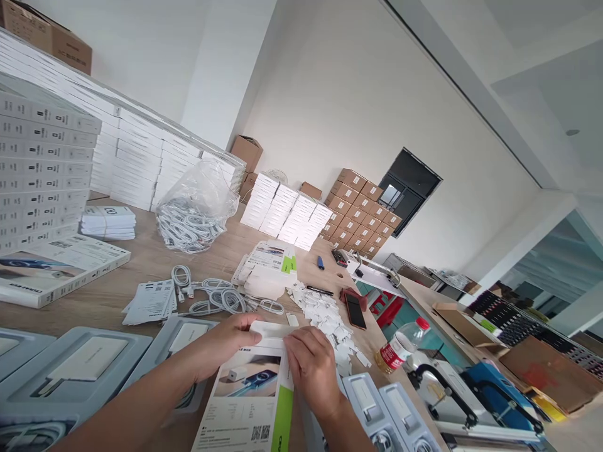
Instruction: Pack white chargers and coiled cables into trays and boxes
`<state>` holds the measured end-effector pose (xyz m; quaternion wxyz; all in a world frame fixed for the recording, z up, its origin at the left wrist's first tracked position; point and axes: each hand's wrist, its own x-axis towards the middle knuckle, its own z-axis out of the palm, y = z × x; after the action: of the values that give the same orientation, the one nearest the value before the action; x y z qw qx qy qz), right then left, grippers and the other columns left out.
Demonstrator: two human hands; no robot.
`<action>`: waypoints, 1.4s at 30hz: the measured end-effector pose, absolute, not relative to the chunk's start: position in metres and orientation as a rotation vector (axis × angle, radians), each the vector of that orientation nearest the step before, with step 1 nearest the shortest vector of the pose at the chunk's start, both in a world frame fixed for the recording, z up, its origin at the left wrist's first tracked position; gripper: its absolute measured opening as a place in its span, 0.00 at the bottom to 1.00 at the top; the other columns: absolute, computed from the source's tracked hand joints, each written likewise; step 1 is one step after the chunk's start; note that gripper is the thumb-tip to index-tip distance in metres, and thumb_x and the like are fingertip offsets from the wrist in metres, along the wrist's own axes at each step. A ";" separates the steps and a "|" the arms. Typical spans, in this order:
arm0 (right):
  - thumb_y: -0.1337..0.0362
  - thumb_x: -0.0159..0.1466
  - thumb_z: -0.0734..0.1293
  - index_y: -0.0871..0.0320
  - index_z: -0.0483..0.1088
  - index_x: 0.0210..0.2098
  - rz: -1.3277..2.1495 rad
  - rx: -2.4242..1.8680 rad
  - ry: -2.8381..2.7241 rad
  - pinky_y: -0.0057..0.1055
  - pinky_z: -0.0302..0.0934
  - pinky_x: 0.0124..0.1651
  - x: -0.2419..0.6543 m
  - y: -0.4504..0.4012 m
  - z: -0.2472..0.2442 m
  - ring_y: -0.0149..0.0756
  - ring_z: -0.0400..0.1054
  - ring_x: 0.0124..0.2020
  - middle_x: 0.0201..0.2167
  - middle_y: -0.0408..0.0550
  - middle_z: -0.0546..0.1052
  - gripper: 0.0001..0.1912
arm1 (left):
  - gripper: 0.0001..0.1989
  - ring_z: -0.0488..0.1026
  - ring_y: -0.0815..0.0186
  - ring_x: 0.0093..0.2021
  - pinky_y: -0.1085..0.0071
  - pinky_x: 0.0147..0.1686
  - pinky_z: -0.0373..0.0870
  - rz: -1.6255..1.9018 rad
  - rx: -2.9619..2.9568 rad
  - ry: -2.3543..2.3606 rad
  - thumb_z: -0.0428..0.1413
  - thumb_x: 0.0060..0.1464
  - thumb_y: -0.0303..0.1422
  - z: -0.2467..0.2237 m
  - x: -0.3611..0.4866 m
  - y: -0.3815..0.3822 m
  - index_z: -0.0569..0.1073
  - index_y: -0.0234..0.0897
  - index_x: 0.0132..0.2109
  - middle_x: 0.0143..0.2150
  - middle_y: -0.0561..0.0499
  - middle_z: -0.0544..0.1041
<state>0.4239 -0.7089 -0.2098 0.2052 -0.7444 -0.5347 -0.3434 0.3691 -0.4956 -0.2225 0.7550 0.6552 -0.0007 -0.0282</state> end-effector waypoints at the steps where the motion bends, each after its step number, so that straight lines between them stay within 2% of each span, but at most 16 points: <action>1: 0.74 0.65 0.63 0.53 0.74 0.44 -0.965 -2.071 -1.507 0.41 0.70 0.42 0.423 -0.709 -0.211 0.40 0.72 0.38 0.36 0.49 0.80 0.14 | 0.10 0.73 0.62 0.33 0.70 0.35 0.65 -0.058 1.420 -0.002 0.56 0.43 0.33 -0.221 0.369 -0.496 0.76 0.38 0.35 0.29 0.55 0.76; 10: 0.74 0.65 0.63 0.56 0.74 0.45 -1.075 -2.121 -1.635 0.39 0.68 0.40 0.416 -0.711 -0.207 0.40 0.72 0.38 0.37 0.49 0.81 0.12 | 0.10 0.69 0.63 0.33 0.71 0.36 0.62 0.035 1.429 -0.042 0.56 0.42 0.33 -0.209 0.364 -0.499 0.77 0.36 0.34 0.29 0.55 0.74; 19: 0.74 0.67 0.61 0.56 0.74 0.42 -1.078 -2.173 -1.596 0.37 0.63 0.39 0.411 -0.703 -0.205 0.38 0.69 0.35 0.34 0.48 0.79 0.12 | 0.05 0.59 0.68 0.27 0.72 0.30 0.53 0.163 1.642 -0.094 0.51 0.43 0.30 -0.206 0.366 -0.500 0.71 0.37 0.26 0.23 0.57 0.64; 22: 0.74 0.66 0.60 0.56 0.73 0.45 -1.034 -2.193 -1.571 0.37 0.62 0.39 0.410 -0.701 -0.205 0.38 0.68 0.36 0.36 0.49 0.78 0.14 | 0.06 0.57 0.68 0.26 0.72 0.28 0.51 0.181 1.696 -0.098 0.50 0.45 0.30 -0.208 0.367 -0.499 0.71 0.38 0.27 0.22 0.58 0.61; 26: 0.76 0.66 0.59 0.55 0.71 0.52 -0.997 -2.210 -1.588 0.38 0.62 0.41 0.408 -0.701 -0.203 0.40 0.69 0.40 0.40 0.50 0.78 0.19 | 0.07 0.58 0.68 0.27 0.72 0.29 0.52 0.220 1.712 -0.119 0.49 0.45 0.30 -0.209 0.367 -0.500 0.72 0.38 0.28 0.23 0.58 0.62; 35: 0.76 0.65 0.60 0.53 0.73 0.48 -0.813 -2.279 -1.479 0.39 0.63 0.42 0.411 -0.696 -0.208 0.40 0.68 0.40 0.40 0.50 0.77 0.18 | 0.08 0.58 0.68 0.27 0.72 0.29 0.52 0.278 1.778 -0.086 0.48 0.45 0.28 -0.203 0.363 -0.503 0.72 0.38 0.27 0.22 0.58 0.62; 39: 0.71 0.64 0.65 0.50 0.75 0.46 -0.580 -2.196 -1.244 0.40 0.65 0.49 0.419 -0.701 -0.206 0.42 0.68 0.47 0.44 0.50 0.75 0.14 | 0.07 0.56 0.69 0.23 0.72 0.25 0.49 0.233 1.729 -0.070 0.50 0.46 0.30 -0.202 0.362 -0.501 0.73 0.38 0.27 0.20 0.59 0.59; 42: 0.70 0.58 0.70 0.50 0.72 0.52 -0.423 -2.120 -1.065 0.41 0.65 0.54 0.428 -0.704 -0.201 0.46 0.65 0.56 0.54 0.52 0.71 0.23 | 0.09 0.66 0.67 0.26 0.74 0.27 0.58 0.182 1.700 -0.087 0.57 0.45 0.34 -0.203 0.361 -0.502 0.76 0.38 0.35 0.25 0.58 0.70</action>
<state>0.4280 -0.7041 -0.2011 0.3576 -0.8216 -0.4126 -0.1640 0.3613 -0.5016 -0.2029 0.6557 0.7498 -0.0382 0.0802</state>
